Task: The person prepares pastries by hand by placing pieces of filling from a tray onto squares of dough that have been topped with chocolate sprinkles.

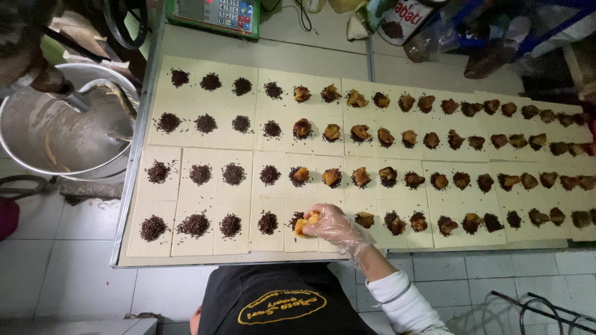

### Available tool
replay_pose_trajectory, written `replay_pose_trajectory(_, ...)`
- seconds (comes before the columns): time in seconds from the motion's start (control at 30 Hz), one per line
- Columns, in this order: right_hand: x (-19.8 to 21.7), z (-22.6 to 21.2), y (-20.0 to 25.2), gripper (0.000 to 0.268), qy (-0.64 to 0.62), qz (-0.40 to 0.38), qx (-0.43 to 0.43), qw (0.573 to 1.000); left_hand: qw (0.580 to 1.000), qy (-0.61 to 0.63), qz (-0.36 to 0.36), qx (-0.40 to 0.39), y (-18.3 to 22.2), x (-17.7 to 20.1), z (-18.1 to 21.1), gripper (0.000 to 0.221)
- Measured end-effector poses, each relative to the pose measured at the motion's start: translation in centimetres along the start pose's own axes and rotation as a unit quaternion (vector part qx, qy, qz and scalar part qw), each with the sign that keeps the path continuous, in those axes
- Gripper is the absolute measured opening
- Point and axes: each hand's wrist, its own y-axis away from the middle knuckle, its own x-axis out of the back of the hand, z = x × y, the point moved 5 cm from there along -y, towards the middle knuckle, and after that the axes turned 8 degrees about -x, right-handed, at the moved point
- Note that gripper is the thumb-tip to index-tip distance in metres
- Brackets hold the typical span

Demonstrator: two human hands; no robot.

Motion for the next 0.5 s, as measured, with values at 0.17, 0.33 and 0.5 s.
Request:
replay_pose_trajectory(0.17,0.1,-1.1,1.0,0.013,0.03,0.06,0.092,0.993,1.0,-0.004,-0.003,0.014,0.0,0.3,0.8,0.051)
replay_pose_trajectory(0.33,1.3,-1.1,1.3,0.024,0.06,0.113,0.064,0.99,0.999,-0.012,-0.041,-0.026,0.1,0.0,1.1,0.056)
replay_pose_trajectory(0.5,3.1,-2.6,5.6,0.054,-0.019,-0.058,0.012,0.998,0.995,0.099,0.026,-0.015,0.1,0.2,0.8,0.042)
